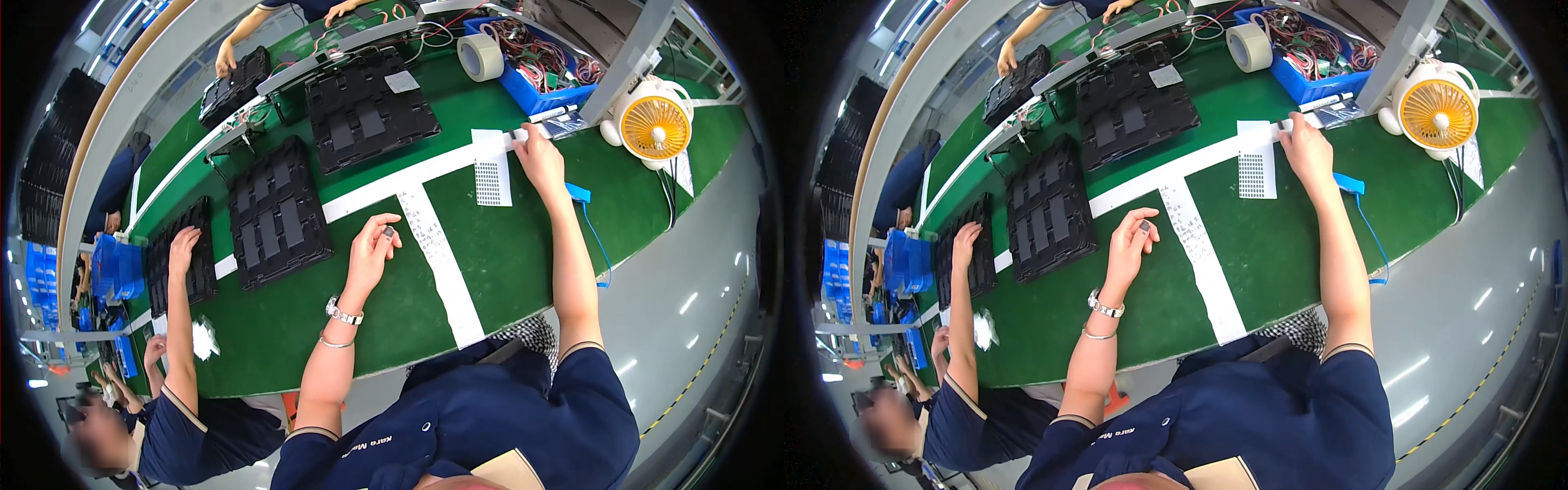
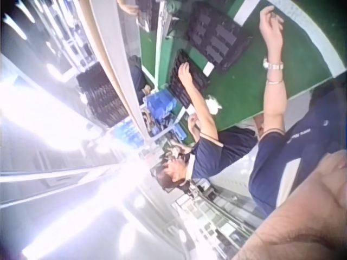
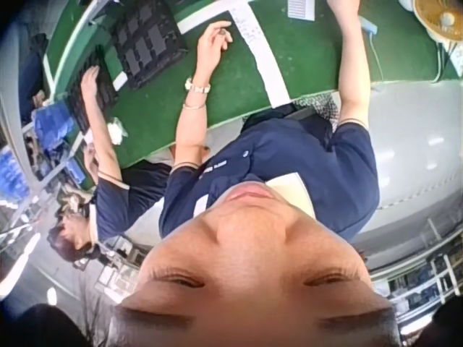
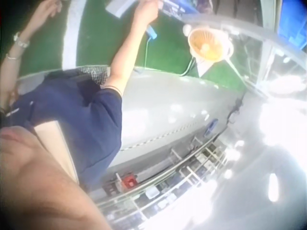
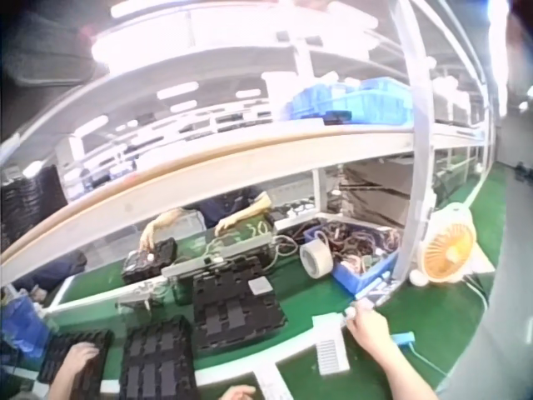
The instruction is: Recording data on a paper list and then assembling small black plastic components at a factory workbench.
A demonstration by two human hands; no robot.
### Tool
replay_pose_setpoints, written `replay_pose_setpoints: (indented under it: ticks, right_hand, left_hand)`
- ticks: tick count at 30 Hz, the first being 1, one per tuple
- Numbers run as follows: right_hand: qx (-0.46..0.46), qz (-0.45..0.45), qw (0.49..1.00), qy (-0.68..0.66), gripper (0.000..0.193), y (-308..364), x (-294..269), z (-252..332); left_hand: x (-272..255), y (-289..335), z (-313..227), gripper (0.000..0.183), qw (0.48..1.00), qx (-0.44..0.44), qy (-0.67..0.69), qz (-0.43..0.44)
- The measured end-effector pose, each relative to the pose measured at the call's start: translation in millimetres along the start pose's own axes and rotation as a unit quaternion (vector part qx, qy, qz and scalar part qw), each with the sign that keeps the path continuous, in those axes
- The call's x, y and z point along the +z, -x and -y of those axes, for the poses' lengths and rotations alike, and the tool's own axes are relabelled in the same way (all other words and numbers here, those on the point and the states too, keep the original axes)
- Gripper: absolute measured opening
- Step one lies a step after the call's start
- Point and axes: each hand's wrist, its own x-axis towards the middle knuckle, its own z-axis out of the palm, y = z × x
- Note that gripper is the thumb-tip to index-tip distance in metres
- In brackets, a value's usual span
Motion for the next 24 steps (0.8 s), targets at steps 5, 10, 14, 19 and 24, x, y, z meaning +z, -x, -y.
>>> replay_pose_setpoints:
  ticks: [5,10,14,19,24]
  right_hand:
    - [-0.076,-0.009,0.995,0.071,0.042,2,13,3]
    - [-0.092,0.0,0.992,0.086,0.037,2,11,2]
    - [-0.087,0.012,0.988,0.124,0.039,3,9,6]
    - [-0.099,-0.005,0.985,0.142,0.037,2,9,5]
    - [-0.084,-0.002,0.983,0.163,0.036,5,11,11]
  left_hand:
    - [-1,2,0,0.024,1.0,0.004,-0.016,-0.007]
    - [2,2,-6,0.024,0.998,-0.016,-0.058,-0.007]
    - [3,2,-5,0.024,0.998,-0.021,-0.057,-0.016]
    - [4,3,-3,0.024,0.998,-0.013,-0.04,-0.035]
    - [-2,13,-4,0.025,0.997,0.007,0.004,-0.077]
